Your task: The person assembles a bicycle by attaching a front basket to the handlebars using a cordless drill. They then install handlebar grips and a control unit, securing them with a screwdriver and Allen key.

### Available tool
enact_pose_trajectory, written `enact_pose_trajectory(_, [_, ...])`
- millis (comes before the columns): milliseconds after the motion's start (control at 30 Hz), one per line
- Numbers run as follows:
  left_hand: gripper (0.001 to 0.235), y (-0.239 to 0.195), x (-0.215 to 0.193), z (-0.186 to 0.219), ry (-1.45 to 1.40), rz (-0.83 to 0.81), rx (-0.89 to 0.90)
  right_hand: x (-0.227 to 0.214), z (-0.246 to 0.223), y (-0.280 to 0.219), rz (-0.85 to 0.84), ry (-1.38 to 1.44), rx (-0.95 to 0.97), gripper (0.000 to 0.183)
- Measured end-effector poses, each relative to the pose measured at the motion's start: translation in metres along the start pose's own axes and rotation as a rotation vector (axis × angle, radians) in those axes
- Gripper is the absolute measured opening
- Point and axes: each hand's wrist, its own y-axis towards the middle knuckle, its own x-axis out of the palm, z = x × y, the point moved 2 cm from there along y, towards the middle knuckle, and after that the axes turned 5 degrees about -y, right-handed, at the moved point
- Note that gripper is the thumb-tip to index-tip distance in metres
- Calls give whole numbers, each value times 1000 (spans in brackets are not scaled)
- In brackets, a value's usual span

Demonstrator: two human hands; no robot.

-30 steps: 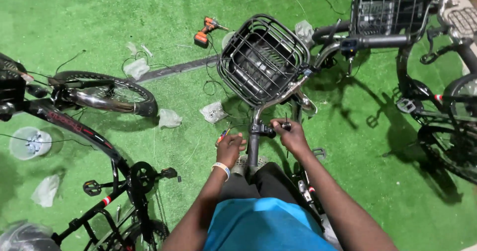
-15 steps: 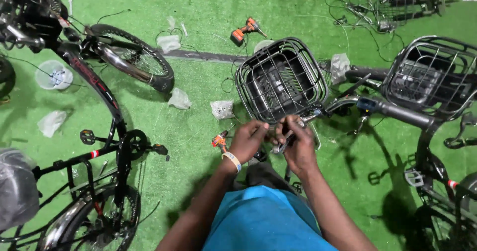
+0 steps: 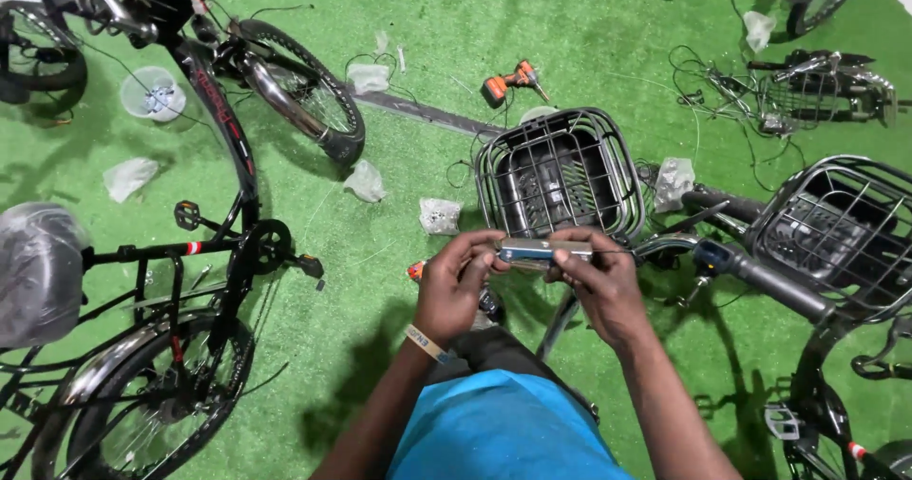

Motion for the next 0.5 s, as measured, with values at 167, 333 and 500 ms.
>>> enact_pose_trajectory(167, [29, -25, -19, 3, -166, 8, -34, 10, 9, -31, -31, 222, 159, 45])
enact_pose_trajectory(333, [27, -50, -38, -11, -238, 41, -61, 30, -12, -56, -85, -243, 119, 48])
enact_pose_trajectory(500, [26, -65, -50, -46, -150, 62, -72, 44, -46, -77, -203, -878, -200, 32])
